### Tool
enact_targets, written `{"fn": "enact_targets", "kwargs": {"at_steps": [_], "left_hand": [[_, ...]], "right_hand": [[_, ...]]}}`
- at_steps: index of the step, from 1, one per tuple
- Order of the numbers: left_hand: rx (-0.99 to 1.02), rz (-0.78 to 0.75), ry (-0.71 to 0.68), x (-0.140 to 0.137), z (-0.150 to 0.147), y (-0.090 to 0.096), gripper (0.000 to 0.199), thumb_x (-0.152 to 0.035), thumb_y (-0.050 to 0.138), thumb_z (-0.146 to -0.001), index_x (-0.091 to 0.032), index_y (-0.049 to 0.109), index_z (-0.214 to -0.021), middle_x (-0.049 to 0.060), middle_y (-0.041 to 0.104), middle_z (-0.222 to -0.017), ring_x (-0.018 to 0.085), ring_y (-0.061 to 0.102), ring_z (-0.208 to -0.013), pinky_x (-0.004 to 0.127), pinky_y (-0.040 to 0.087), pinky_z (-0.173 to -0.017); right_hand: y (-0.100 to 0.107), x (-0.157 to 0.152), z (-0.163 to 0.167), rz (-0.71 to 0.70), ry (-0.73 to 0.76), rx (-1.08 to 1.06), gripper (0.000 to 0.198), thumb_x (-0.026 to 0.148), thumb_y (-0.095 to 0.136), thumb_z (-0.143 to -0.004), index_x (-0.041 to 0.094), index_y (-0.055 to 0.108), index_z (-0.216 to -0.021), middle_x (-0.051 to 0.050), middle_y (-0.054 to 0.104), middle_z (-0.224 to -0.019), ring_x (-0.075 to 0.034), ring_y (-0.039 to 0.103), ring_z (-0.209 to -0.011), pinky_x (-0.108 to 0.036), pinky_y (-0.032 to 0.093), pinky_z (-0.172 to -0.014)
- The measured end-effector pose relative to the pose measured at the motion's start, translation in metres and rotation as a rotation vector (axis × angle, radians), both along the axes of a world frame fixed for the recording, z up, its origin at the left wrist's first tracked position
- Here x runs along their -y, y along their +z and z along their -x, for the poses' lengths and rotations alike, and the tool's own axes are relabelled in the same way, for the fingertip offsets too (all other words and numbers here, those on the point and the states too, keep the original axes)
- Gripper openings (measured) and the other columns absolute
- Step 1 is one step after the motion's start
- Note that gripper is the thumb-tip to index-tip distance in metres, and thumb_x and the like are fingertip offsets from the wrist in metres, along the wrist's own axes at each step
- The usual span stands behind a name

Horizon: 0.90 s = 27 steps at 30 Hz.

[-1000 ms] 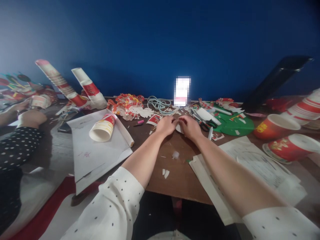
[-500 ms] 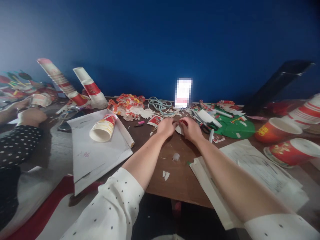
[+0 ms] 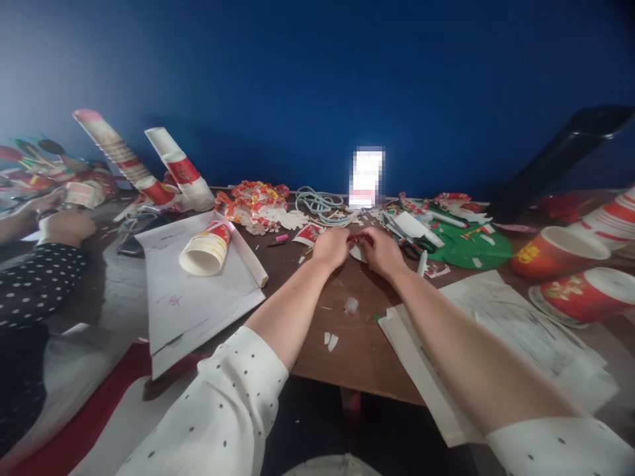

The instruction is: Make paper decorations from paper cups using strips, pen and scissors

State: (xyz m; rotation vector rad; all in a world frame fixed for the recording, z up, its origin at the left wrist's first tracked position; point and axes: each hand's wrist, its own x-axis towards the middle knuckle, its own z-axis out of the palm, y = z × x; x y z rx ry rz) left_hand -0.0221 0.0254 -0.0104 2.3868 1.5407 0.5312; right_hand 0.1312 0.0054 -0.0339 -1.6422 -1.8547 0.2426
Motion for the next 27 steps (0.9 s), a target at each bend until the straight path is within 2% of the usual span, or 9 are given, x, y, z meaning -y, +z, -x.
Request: {"fn": "enact_targets", "kwargs": {"at_steps": [11,17,27], "left_hand": [[-0.086,-0.064,0.029,0.0026,-0.0020,0.0016,0.032,-0.034,0.045,-0.098,-0.019,0.072,-0.106,0.011,0.069,-0.114,0.026,0.060,-0.112,0.034,0.045,-0.097],[-0.142,-0.084,0.007,0.0029,-0.0023,0.0031,0.035,-0.027,0.040,-0.098,-0.019,0.073,-0.106,0.012,0.067,-0.115,0.028,0.057,-0.116,0.036,0.044,-0.097],[-0.136,-0.077,-0.005,0.0045,-0.0036,0.0057,0.036,-0.022,0.040,-0.096,-0.020,0.074,-0.106,0.013,0.066,-0.119,0.030,0.057,-0.117,0.039,0.044,-0.097]], "right_hand": [[0.0002,0.0013,-0.0002,-0.002,0.003,-0.036,0.024,0.029,0.051,-0.090,0.022,0.069,-0.105,-0.008,0.074,-0.104,-0.026,0.067,-0.096,-0.039,0.050,-0.086],[0.0007,0.0014,0.0005,0.014,0.017,-0.026,0.024,0.030,0.054,-0.090,0.020,0.070,-0.105,-0.009,0.074,-0.103,-0.027,0.067,-0.096,-0.039,0.050,-0.086],[0.0000,0.0001,-0.0008,0.006,0.054,0.005,0.029,0.026,0.053,-0.089,0.022,0.073,-0.109,-0.008,0.073,-0.112,-0.025,0.066,-0.103,-0.038,0.049,-0.091]]}}
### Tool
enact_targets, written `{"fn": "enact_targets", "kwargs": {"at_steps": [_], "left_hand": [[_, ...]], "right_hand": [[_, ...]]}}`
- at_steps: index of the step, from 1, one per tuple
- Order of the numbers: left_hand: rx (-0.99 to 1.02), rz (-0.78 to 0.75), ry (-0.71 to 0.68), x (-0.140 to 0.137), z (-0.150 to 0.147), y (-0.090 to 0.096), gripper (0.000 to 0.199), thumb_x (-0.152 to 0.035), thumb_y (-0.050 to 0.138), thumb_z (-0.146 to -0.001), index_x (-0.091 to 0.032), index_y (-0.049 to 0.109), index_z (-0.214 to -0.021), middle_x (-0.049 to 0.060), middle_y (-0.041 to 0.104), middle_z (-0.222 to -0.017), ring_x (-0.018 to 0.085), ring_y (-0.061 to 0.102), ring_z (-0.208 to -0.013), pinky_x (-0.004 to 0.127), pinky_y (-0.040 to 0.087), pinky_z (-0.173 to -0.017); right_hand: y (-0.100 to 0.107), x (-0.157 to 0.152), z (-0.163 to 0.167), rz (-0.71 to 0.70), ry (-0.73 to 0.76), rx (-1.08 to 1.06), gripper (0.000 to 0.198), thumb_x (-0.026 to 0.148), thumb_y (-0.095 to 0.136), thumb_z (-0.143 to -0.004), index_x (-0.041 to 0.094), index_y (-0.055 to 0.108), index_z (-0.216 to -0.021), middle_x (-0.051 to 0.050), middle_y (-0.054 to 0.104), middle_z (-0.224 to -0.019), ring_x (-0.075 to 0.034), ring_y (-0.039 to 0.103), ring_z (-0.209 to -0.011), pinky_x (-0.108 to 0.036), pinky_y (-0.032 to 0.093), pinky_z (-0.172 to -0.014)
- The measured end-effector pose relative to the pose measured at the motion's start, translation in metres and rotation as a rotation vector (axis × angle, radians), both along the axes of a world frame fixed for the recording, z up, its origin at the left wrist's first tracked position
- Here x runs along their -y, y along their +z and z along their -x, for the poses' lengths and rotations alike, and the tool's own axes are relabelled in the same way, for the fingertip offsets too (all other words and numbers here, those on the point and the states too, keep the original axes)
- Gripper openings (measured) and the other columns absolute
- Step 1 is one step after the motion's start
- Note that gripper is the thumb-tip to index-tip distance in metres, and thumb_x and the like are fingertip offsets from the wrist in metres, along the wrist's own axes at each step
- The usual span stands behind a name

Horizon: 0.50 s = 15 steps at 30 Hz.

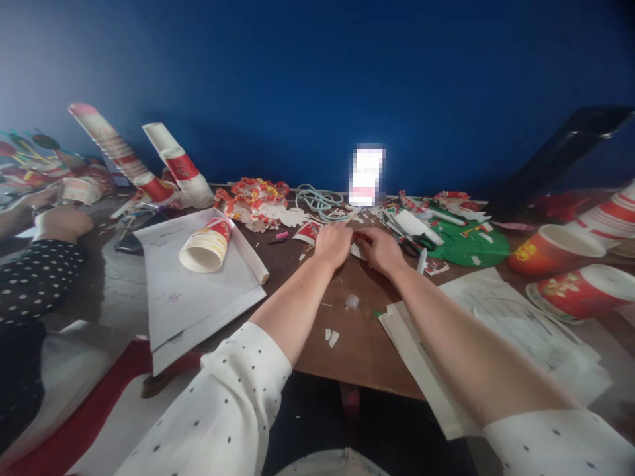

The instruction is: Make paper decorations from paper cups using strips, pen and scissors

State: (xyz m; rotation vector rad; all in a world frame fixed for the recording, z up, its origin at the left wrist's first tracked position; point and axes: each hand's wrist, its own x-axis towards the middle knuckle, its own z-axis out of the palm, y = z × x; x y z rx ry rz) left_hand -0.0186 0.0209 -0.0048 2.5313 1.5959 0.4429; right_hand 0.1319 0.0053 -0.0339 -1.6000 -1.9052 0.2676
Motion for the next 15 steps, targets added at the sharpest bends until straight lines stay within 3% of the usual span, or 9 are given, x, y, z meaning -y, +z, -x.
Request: {"fn": "enact_targets", "kwargs": {"at_steps": [15], "left_hand": [[0.072,0.032,0.006,0.0003,0.0023,-0.0014,0.032,-0.025,0.045,-0.095,-0.016,0.073,-0.108,0.014,0.069,-0.115,0.028,0.062,-0.111,0.035,0.046,-0.095]], "right_hand": [[0.0000,-0.0005,-0.0003,0.011,0.013,0.032,0.030,0.027,0.054,-0.089,0.024,0.075,-0.111,-0.008,0.073,-0.110,-0.025,0.066,-0.100,-0.037,0.050,-0.089]]}}
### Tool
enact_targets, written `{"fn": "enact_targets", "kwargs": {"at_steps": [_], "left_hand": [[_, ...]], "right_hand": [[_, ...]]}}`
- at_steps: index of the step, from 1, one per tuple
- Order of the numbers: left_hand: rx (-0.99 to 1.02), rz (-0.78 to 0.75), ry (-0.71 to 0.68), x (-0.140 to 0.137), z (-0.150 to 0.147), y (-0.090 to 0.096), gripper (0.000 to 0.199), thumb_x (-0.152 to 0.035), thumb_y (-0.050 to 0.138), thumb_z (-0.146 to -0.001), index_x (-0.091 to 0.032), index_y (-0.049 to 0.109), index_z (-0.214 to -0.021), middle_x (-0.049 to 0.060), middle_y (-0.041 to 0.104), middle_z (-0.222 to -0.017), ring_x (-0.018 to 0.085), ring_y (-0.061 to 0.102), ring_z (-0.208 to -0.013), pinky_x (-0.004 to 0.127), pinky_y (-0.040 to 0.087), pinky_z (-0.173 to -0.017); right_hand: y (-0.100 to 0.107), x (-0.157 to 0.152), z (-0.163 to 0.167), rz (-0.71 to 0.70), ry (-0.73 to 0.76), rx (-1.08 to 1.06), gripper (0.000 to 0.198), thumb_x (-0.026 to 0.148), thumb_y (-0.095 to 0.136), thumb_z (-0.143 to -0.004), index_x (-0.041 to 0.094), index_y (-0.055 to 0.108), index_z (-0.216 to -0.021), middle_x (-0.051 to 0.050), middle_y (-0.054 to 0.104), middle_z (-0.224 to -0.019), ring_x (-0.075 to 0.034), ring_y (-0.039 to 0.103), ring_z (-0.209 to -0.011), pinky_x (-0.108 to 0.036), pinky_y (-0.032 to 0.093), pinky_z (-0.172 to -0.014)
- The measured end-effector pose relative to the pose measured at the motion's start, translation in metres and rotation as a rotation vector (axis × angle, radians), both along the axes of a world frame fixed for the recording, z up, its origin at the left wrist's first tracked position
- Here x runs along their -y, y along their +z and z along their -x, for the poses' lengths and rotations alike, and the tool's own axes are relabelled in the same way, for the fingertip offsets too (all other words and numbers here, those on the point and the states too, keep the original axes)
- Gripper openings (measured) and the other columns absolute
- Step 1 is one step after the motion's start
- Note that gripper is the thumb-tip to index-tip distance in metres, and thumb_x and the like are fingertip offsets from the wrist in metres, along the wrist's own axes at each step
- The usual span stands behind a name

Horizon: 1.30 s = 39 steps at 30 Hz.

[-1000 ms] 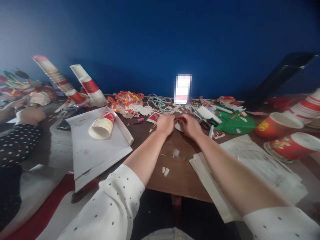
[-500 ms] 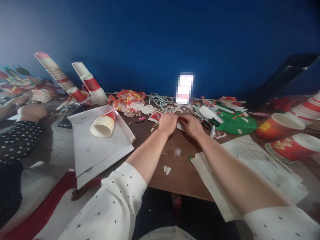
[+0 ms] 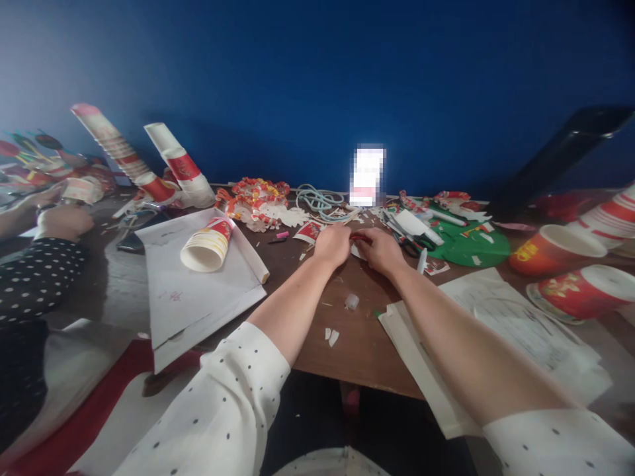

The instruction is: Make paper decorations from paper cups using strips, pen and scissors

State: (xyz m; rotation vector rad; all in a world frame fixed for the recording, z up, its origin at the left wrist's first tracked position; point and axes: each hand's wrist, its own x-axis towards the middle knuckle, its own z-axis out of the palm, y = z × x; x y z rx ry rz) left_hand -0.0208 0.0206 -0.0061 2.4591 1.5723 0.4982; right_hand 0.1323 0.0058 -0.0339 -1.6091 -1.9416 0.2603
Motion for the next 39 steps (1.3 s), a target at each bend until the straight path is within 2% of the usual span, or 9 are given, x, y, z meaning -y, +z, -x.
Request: {"fn": "enact_targets", "kwargs": {"at_steps": [8,12,16,20,24,26,29,33,39], "left_hand": [[0.051,0.042,0.040,0.000,-0.002,0.000,0.030,-0.022,0.046,-0.093,-0.021,0.070,-0.112,0.011,0.069,-0.118,0.028,0.062,-0.114,0.036,0.045,-0.099],[0.124,0.049,0.050,0.000,-0.002,-0.001,0.032,-0.020,0.051,-0.091,-0.020,0.065,-0.119,0.011,0.070,-0.119,0.028,0.062,-0.116,0.037,0.045,-0.101],[0.270,0.102,0.058,-0.005,0.001,-0.002,0.034,-0.025,0.058,-0.089,-0.019,0.063,-0.122,0.009,0.071,-0.120,0.024,0.064,-0.113,0.032,0.047,-0.096],[0.383,0.130,0.171,-0.012,0.006,0.000,0.030,-0.028,0.047,-0.096,-0.018,0.066,-0.117,0.009,0.072,-0.117,0.023,0.065,-0.111,0.030,0.047,-0.094],[0.333,0.126,0.216,-0.012,0.005,0.002,0.037,-0.035,0.040,-0.099,-0.017,0.072,-0.102,0.012,0.075,-0.105,0.026,0.067,-0.103,0.033,0.049,-0.090],[0.318,0.127,0.163,-0.009,0.003,0.001,0.040,-0.041,0.041,-0.099,-0.017,0.073,-0.099,0.012,0.075,-0.100,0.027,0.068,-0.099,0.033,0.050,-0.088],[0.320,0.117,0.062,-0.006,0.000,-0.001,0.040,-0.047,0.046,-0.097,-0.020,0.074,-0.105,0.009,0.076,-0.103,0.026,0.068,-0.101,0.031,0.050,-0.088],[0.281,0.096,0.028,-0.003,-0.002,-0.002,0.035,-0.042,0.051,-0.094,-0.020,0.074,-0.110,0.008,0.076,-0.108,0.026,0.067,-0.106,0.031,0.049,-0.091],[0.228,0.114,0.098,-0.001,-0.003,0.002,0.032,-0.036,0.051,-0.094,-0.018,0.074,-0.107,0.011,0.075,-0.109,0.027,0.067,-0.107,0.032,0.049,-0.092]], "right_hand": [[0.003,0.001,0.004,0.008,-0.037,0.033,0.030,0.029,0.054,-0.090,0.024,0.075,-0.111,-0.009,0.073,-0.110,-0.027,0.066,-0.100,-0.038,0.050,-0.088],[0.004,0.000,0.005,0.012,-0.056,0.051,0.028,0.029,0.053,-0.090,0.023,0.075,-0.107,-0.010,0.074,-0.107,-0.027,0.066,-0.098,-0.038,0.050,-0.087],[0.001,-0.002,0.003,-0.025,-0.055,-0.006,0.028,0.028,0.053,-0.089,0.021,0.075,-0.106,-0.010,0.074,-0.107,-0.027,0.065,-0.099,-0.039,0.050,-0.088],[-0.001,-0.004,-0.001,-0.071,-0.117,-0.118,0.028,0.030,0.052,-0.088,0.019,0.073,-0.103,-0.011,0.074,-0.104,-0.026,0.065,-0.097,-0.040,0.049,-0.090],[0.000,-0.004,-0.003,-0.110,-0.171,-0.207,0.029,0.034,0.051,-0.088,0.018,0.073,-0.100,-0.011,0.074,-0.101,-0.027,0.065,-0.094,-0.041,0.049,-0.088],[0.000,-0.003,-0.003,-0.113,-0.185,-0.223,0.029,0.034,0.052,-0.088,0.018,0.073,-0.099,-0.011,0.074,-0.101,-0.027,0.066,-0.093,-0.040,0.050,-0.087],[0.000,-0.002,-0.002,-0.109,-0.184,-0.234,0.029,0.034,0.052,-0.088,0.019,0.073,-0.100,-0.010,0.074,-0.101,-0.026,0.066,-0.092,-0.040,0.050,-0.086],[-0.001,-0.002,-0.001,-0.105,-0.176,-0.241,0.026,0.032,0.052,-0.087,0.019,0.073,-0.098,-0.009,0.074,-0.100,-0.026,0.066,-0.092,-0.041,0.050,-0.088],[-0.002,-0.003,0.001,-0.117,-0.144,-0.253,0.025,0.032,0.054,-0.087,0.019,0.072,-0.097,-0.009,0.074,-0.100,-0.026,0.066,-0.095,-0.042,0.050,-0.090]]}}
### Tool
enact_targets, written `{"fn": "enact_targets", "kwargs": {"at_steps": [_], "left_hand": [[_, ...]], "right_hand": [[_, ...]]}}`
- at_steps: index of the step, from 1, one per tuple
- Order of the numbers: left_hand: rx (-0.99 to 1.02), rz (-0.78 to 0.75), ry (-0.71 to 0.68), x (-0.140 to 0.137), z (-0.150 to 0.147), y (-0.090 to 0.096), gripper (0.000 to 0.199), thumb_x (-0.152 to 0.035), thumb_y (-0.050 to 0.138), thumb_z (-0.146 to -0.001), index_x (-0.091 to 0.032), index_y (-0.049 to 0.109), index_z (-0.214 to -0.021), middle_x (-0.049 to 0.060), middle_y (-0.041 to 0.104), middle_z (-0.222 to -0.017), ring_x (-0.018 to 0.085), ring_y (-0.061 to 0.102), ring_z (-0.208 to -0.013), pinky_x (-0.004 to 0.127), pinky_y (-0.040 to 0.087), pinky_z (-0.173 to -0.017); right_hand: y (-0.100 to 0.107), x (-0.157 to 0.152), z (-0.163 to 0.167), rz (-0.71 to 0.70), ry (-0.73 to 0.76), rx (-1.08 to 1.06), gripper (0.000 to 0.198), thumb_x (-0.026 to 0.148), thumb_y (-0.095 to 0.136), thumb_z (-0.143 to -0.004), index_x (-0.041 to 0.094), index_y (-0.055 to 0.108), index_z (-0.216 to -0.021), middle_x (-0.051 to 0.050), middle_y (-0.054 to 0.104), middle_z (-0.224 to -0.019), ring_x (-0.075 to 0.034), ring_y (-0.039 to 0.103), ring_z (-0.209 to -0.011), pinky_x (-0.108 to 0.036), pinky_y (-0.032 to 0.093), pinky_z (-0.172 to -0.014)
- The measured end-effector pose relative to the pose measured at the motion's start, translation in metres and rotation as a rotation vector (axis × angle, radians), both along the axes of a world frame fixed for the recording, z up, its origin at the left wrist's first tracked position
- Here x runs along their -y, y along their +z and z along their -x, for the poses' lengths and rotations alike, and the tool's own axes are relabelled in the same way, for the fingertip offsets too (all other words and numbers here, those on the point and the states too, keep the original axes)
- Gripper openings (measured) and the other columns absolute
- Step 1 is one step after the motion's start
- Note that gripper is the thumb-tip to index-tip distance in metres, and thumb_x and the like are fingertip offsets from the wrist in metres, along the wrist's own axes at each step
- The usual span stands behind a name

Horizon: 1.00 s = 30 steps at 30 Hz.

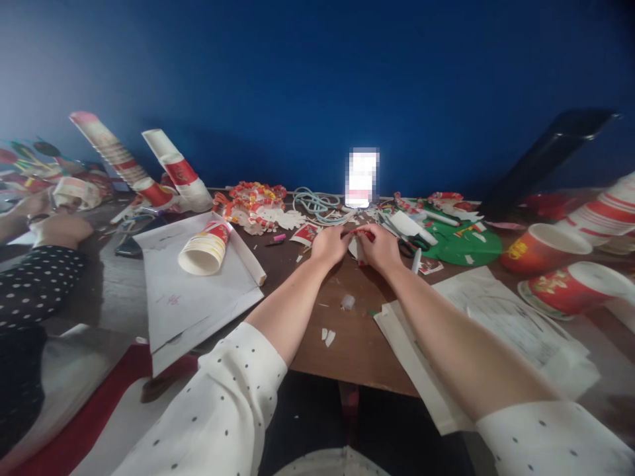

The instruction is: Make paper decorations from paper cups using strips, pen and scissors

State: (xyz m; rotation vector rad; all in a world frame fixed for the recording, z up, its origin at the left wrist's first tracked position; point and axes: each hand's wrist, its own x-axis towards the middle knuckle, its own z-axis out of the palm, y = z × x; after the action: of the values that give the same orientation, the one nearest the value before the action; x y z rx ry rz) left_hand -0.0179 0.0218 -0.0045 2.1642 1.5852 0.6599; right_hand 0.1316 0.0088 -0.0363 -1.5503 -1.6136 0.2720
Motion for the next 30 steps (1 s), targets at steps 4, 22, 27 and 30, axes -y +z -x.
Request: {"fn": "enact_targets", "kwargs": {"at_steps": [4,22,27,30], "left_hand": [[-0.013,0.008,0.013,0.0004,-0.0001,-0.0006,0.032,-0.034,0.051,-0.094,-0.017,0.074,-0.108,0.012,0.075,-0.110,0.027,0.067,-0.108,0.033,0.049,-0.093],[-0.008,0.025,0.019,-0.0013,0.0001,-0.0018,0.032,-0.033,0.051,-0.094,-0.016,0.072,-0.112,0.013,0.074,-0.112,0.027,0.066,-0.109,0.034,0.049,-0.093],[-0.019,0.015,0.003,-0.0023,0.0003,-0.0035,0.033,-0.035,0.051,-0.094,-0.017,0.073,-0.111,0.013,0.074,-0.111,0.028,0.067,-0.107,0.035,0.050,-0.091],[-0.039,-0.007,-0.016,-0.0025,0.0009,-0.0045,0.033,-0.036,0.050,-0.095,-0.019,0.073,-0.110,0.013,0.074,-0.109,0.029,0.067,-0.107,0.035,0.050,-0.090]], "right_hand": [[0.0003,0.0001,0.0000,0.009,0.022,0.011,0.025,0.030,0.054,-0.087,0.019,0.072,-0.098,-0.010,0.074,-0.102,-0.027,0.067,-0.096,-0.042,0.050,-0.089],[-0.0014,-0.0009,-0.0008,-0.002,0.117,-0.018,0.029,0.023,0.051,-0.084,0.019,0.069,-0.107,-0.011,0.074,-0.108,-0.028,0.068,-0.099,-0.045,0.052,-0.091],[-0.0027,-0.0017,-0.0005,0.006,0.136,-0.003,0.028,0.025,0.055,-0.083,0.019,0.069,-0.106,-0.011,0.074,-0.106,-0.028,0.068,-0.099,-0.045,0.053,-0.091],[-0.0057,-0.0038,-0.0012,-0.006,0.162,0.006,0.027,0.028,0.056,-0.084,0.019,0.070,-0.106,-0.011,0.073,-0.108,-0.028,0.068,-0.102,-0.045,0.052,-0.093]]}}
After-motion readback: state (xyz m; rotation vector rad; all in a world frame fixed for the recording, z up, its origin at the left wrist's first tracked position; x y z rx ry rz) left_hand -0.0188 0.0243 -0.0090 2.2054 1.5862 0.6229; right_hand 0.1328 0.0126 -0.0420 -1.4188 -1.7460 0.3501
